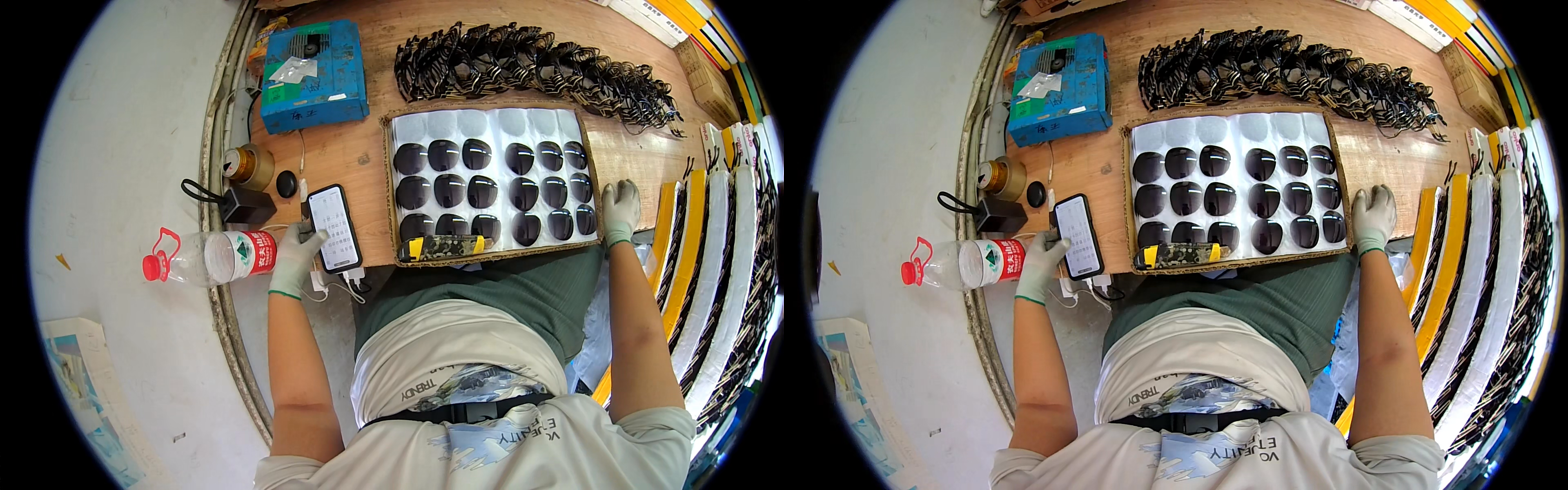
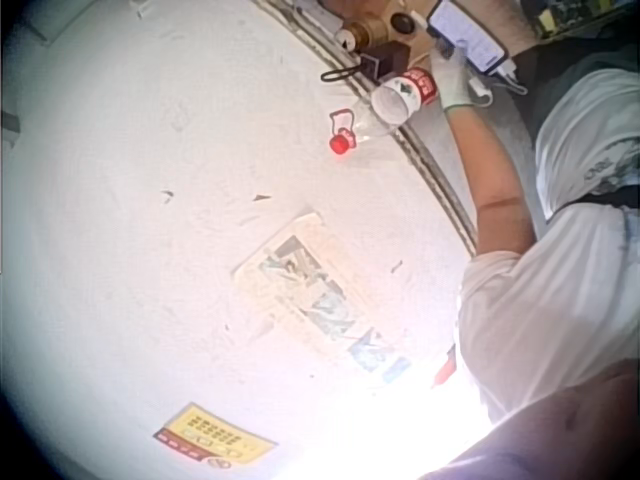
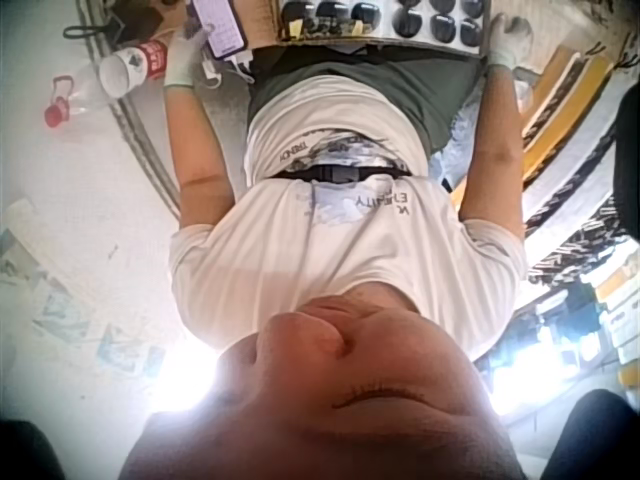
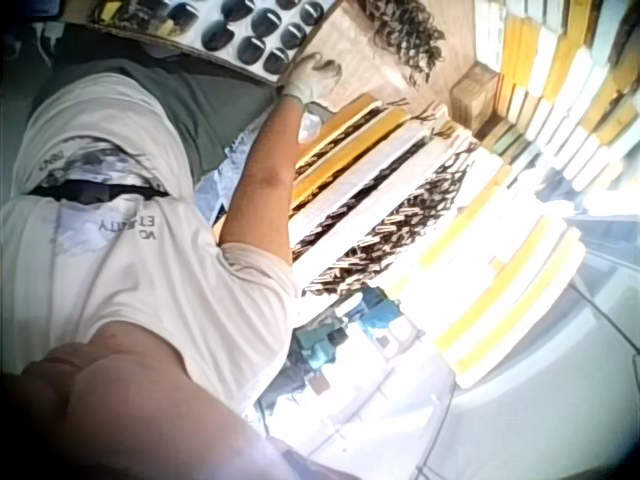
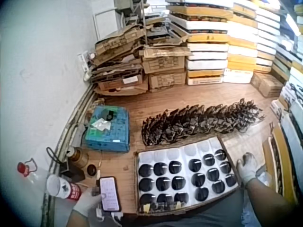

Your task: The person assembles sunglasses by inserting lenses into frames at a workbench. They repeatedly pick up lenses and frames, fit them together, and place the completed pairs into a tray. The process is performed one at a time with gloved hands.

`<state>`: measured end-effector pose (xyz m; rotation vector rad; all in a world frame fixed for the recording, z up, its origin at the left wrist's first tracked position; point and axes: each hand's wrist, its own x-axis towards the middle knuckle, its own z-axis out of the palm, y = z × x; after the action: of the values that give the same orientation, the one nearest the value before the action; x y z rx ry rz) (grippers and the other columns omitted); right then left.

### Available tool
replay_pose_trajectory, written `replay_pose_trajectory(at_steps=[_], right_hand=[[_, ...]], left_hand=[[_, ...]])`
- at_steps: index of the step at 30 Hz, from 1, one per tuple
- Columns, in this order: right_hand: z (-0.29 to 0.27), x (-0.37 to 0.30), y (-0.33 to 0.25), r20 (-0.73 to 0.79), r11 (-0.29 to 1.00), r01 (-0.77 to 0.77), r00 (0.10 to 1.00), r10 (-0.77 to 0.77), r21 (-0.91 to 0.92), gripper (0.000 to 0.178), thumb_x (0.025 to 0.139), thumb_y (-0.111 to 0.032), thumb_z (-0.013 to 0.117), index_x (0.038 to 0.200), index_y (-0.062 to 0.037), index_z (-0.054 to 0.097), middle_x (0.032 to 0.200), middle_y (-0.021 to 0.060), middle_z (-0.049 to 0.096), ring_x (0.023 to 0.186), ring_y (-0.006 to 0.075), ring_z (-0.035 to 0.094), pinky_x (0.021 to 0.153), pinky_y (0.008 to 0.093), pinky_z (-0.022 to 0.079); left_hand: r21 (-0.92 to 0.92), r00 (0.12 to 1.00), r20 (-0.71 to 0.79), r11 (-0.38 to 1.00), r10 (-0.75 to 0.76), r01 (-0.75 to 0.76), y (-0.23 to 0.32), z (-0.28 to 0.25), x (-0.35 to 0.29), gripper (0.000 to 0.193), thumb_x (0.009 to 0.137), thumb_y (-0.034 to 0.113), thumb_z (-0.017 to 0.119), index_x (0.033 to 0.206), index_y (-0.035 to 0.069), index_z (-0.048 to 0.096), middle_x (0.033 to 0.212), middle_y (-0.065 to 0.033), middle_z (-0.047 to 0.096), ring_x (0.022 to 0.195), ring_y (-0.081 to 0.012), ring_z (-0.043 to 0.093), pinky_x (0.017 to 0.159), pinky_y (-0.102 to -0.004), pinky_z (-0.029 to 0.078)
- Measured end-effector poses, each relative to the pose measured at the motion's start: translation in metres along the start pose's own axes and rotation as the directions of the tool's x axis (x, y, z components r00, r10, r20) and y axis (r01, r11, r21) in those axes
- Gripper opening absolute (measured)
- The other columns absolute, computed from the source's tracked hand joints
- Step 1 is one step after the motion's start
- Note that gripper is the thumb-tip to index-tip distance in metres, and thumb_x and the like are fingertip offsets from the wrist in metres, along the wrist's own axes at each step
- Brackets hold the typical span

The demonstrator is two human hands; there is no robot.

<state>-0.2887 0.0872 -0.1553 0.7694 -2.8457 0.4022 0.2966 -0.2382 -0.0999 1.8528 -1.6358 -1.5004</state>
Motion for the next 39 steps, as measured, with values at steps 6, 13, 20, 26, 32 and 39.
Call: replay_pose_trajectory(at_steps=[6, 13, 20, 26, 32, 39], right_hand=[[0.003, -0.001, 0.002, -0.013, 1.000, 0.007, 1.000, -0.007, 0.006, 0.050, 0.092, -0.041, 0.062, 0.125, -0.0031, 0.063, 0.138, 0.0170, 0.057, 0.128, 0.0377, 0.053, 0.109, 0.0467, 0.039], [0.001, -0.001, 0.001, -0.018, 1.000, 0.008, 1.000, -0.008, 0.016, 0.050, 0.091, -0.040, 0.062, 0.125, -0.0028, 0.063, 0.139, 0.0170, 0.057, 0.128, 0.0371, 0.053, 0.110, 0.0465, 0.039], [-0.001, -0.001, -0.003, -0.009, 1.000, -0.012, 1.000, 0.012, 0.007, 0.050, 0.092, -0.040, 0.062, 0.125, -0.0034, 0.063, 0.139, 0.0162, 0.057, 0.129, 0.0367, 0.052, 0.110, 0.0462, 0.039], [-0.001, -0.001, -0.001, -0.004, 1.000, -0.013, 1.000, 0.013, -0.001, 0.050, 0.092, -0.040, 0.062, 0.126, -0.0040, 0.063, 0.139, 0.0159, 0.057, 0.129, 0.0365, 0.052, 0.110, 0.0460, 0.039], [-0.001, -0.001, -0.001, -0.008, 1.000, -0.006, 1.000, 0.006, 0.007, 0.049, 0.092, -0.039, 0.062, 0.125, -0.0035, 0.063, 0.139, 0.0159, 0.057, 0.129, 0.0364, 0.053, 0.110, 0.0455, 0.039], [-0.002, -0.001, -0.004, 0.000, 1.000, -0.012, 1.000, 0.012, 0.011, 0.049, 0.092, -0.039, 0.062, 0.126, -0.0037, 0.063, 0.139, 0.0161, 0.057, 0.129, 0.0365, 0.053, 0.110, 0.0456, 0.039]], left_hand=[[0.037, 0.993, 0.109, 0.998, 0.054, -0.058, 0.003, -0.004, -0.006, 0.071, 0.072, 0.000, 0.083, 0.134, -0.011, 0.049, 0.109, -0.0150, 0.068, 0.100, -0.0214, 0.067, 0.088, -0.0331, 0.055], [0.016, 0.993, 0.110, 0.999, 0.039, -0.041, 0.013, -0.001, -0.014, 0.072, 0.071, -0.004, 0.082, 0.134, -0.010, 0.049, 0.110, -0.0151, 0.067, 0.100, -0.0225, 0.067, 0.089, -0.0345, 0.056], [0.068, 0.990, 0.129, 0.995, 0.065, -0.074, 0.007, -0.004, -0.011, 0.068, 0.074, -0.002, 0.081, 0.133, -0.010, 0.049, 0.110, -0.0159, 0.067, 0.102, -0.0224, 0.066, 0.090, -0.0354, 0.055], [0.021, 0.999, 0.033, 0.999, 0.025, -0.025, 0.004, -0.003, -0.004, 0.048, 0.087, 0.005, 0.072, 0.129, -0.011, 0.053, 0.110, -0.0167, 0.067, 0.103, -0.0209, 0.065, 0.090, -0.0342, 0.053], [0.020, 0.994, 0.086, 0.998, 0.064, -0.066, 0.002, -0.004, -0.007, 0.057, 0.082, 0.004, 0.077, 0.130, -0.011, 0.052, 0.108, -0.0152, 0.068, 0.099, -0.0209, 0.067, 0.088, -0.0320, 0.054], [0.010, 0.991, 0.116, 0.997, 0.072, -0.074, 0.002, -0.005, -0.007, 0.067, 0.073, 0.000, 0.082, 0.131, -0.011, 0.051, 0.107, -0.0147, 0.068, 0.097, -0.0214, 0.067, 0.087, -0.0329, 0.055]])
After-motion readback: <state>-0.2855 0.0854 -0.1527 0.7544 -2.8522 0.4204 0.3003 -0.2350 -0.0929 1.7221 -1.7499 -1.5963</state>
